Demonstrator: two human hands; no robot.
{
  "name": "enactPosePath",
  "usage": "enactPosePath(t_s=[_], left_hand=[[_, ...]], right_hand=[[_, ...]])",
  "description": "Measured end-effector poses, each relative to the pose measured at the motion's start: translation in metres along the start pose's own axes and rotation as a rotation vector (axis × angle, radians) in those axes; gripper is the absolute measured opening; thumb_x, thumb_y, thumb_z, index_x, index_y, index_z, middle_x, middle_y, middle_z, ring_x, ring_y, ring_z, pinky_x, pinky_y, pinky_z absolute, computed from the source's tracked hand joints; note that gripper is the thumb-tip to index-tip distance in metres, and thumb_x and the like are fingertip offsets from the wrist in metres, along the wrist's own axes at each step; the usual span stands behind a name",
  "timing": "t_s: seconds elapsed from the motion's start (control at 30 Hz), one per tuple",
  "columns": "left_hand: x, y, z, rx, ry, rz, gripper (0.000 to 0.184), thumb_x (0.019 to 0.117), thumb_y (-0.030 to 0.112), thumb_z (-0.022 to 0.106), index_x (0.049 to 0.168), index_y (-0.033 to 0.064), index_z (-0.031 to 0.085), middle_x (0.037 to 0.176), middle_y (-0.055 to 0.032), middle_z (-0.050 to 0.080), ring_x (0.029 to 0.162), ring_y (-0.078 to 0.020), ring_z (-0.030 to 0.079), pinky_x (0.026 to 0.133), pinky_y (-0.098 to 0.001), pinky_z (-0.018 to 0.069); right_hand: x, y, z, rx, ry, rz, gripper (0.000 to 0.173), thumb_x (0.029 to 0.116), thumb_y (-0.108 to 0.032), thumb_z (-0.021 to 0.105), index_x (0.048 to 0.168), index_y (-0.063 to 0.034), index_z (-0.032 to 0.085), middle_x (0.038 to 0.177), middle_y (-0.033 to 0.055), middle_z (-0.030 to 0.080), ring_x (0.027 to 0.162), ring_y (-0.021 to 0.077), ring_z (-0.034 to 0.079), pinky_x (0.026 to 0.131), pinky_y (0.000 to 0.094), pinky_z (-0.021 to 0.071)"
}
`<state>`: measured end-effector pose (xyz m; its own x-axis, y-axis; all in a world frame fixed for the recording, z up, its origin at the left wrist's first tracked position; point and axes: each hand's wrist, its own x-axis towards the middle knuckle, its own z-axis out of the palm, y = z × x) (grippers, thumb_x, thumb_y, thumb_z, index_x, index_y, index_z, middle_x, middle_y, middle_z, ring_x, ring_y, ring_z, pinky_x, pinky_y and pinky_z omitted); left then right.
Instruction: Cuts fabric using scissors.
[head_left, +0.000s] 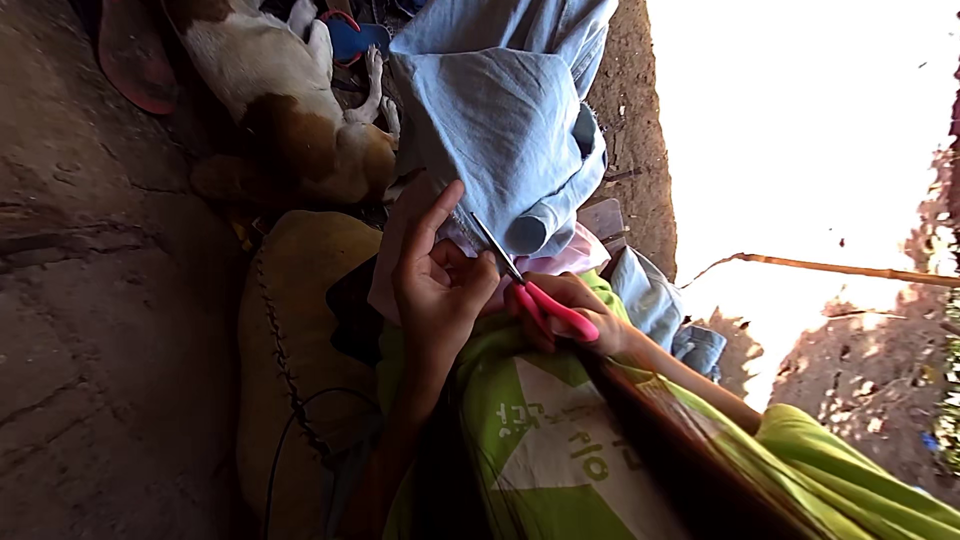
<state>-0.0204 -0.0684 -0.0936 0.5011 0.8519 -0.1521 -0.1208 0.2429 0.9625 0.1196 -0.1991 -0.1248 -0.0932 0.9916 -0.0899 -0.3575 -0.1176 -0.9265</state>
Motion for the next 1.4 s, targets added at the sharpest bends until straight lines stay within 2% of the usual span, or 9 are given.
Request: enactPosePath(t_s=[0.5,0.77,0.9,0.97,1.07,1.2,1.27,1.33,1.4], left_hand=[[-0.002,0.0,0.002,-0.006,-0.011,-0.022,0.073,0.0782,-0.012,0.064,0.148,0.0072,0.051,0.127,-0.002,0.063,0.059,-0.0007,0.056,0.052,-0.0142,0.0514],[0.001,-0.001,0.001,-0.029,-0.022,-0.056,0.073,0.0782,-0.012,0.064,0.147,0.0102,0.053,0.116,-0.0008,0.066,0.055,-0.0007,0.053,0.049,-0.0138,0.0485],[0.008,-0.005,-0.003,-0.078,-0.021,-0.079,0.072,0.0783,-0.01,0.065,0.146,0.0133,0.055,0.114,0.0013,0.068,0.056,0.0004,0.054,0.049,-0.0132,0.0484],[0.012,-0.008,-0.009,-0.105,-0.04,-0.069,0.072,0.0796,-0.01,0.064,0.147,0.0139,0.054,0.118,0.0022,0.069,0.059,0.0012,0.057,0.051,-0.0124,0.0488],[0.021,-0.015,-0.02,-0.108,-0.082,-0.039,0.062,0.0822,-0.007,0.063,0.14,0.0155,0.061,0.102,0.0044,0.068,0.063,0.0002,0.057,0.055,-0.0139,0.049],[0.03,-0.013,-0.032,-0.066,-0.17,-0.063,0.051,0.0825,-0.009,0.059,0.126,0.0144,0.071,0.094,0.0073,0.065,0.064,0.002,0.054,0.058,-0.0141,0.0491],[0.033,-0.008,-0.036,-0.042,-0.217,-0.088,0.053,0.0814,-0.01,0.059,0.128,0.013,0.071,0.094,0.0065,0.063,0.064,0.0022,0.053,0.057,-0.0135,0.0484],[0.036,-0.004,-0.04,-0.048,-0.26,-0.104,0.06,0.0798,-0.01,0.059,0.135,0.0118,0.066,0.094,0.005,0.063,0.064,0.0015,0.053,0.057,-0.0138,0.0476],[0.036,0.0,-0.041,-0.089,-0.252,-0.115,0.065,0.0785,-0.011,0.056,0.14,0.0116,0.062,0.099,0.0034,0.065,0.066,0.0009,0.055,0.06,-0.0147,0.0495]], right_hand=[[-0.001,0.0,0.0,0.075,-0.021,0.006,0.042,0.1034,-0.048,0.051,0.109,-0.0071,0.061,0.07,-0.014,0.057,0.061,-0.0097,0.053,0.056,0.0096,0.0442],[0.001,-0.003,0.0,0.081,-0.003,0.019,0.043,0.1032,-0.05,0.051,0.108,-0.0083,0.062,0.07,-0.0147,0.057,0.059,-0.0094,0.052,0.053,0.0098,0.0429],[-0.014,-0.018,-0.012,-0.05,-0.069,0.182,0.051,0.1008,-0.057,0.05,0.112,-0.0084,0.061,0.074,-0.0126,0.06,0.065,-0.0073,0.056,0.059,0.013,0.0474],[-0.03,-0.031,-0.022,-0.156,-0.081,0.152,0.055,0.0987,-0.059,0.051,0.115,-0.0078,0.062,0.079,-0.0103,0.062,0.068,-0.0078,0.055,0.061,0.0127,0.0478],[-0.051,-0.061,-0.027,-0.277,0.123,-0.04,0.055,0.097,-0.065,0.051,0.124,-0.02,0.065,0.088,-0.0139,0.066,0.073,-0.009,0.058,0.064,0.0104,0.049],[-0.029,-0.089,-0.023,-0.512,0.731,-0.084,0.051,0.0924,-0.072,0.051,0.123,-0.0323,0.063,0.088,-0.0176,0.07,0.072,-0.0045,0.063,0.062,0.0152,0.052],[-0.007,-0.085,-0.035,-0.695,0.863,-0.072,0.059,0.0981,-0.066,0.048,0.135,-0.019,0.045,0.101,-0.0171,0.067,0.083,-0.0062,0.062,0.068,0.0144,0.0516],[0.016,-0.076,-0.043,-0.829,0.87,-0.122,0.059,0.106,-0.045,0.043,0.144,-0.0027,0.031,0.12,-0.0077,0.063,0.105,-0.0048,0.06,0.087,0.0173,0.0506],[0.04,-0.065,-0.039,-0.862,0.875,-0.178,0.055,0.1068,-0.031,0.043,0.146,0.0041,0.028,0.131,0.0025,0.062,0.119,0.0023,0.057,0.101,0.0256,0.0481]])
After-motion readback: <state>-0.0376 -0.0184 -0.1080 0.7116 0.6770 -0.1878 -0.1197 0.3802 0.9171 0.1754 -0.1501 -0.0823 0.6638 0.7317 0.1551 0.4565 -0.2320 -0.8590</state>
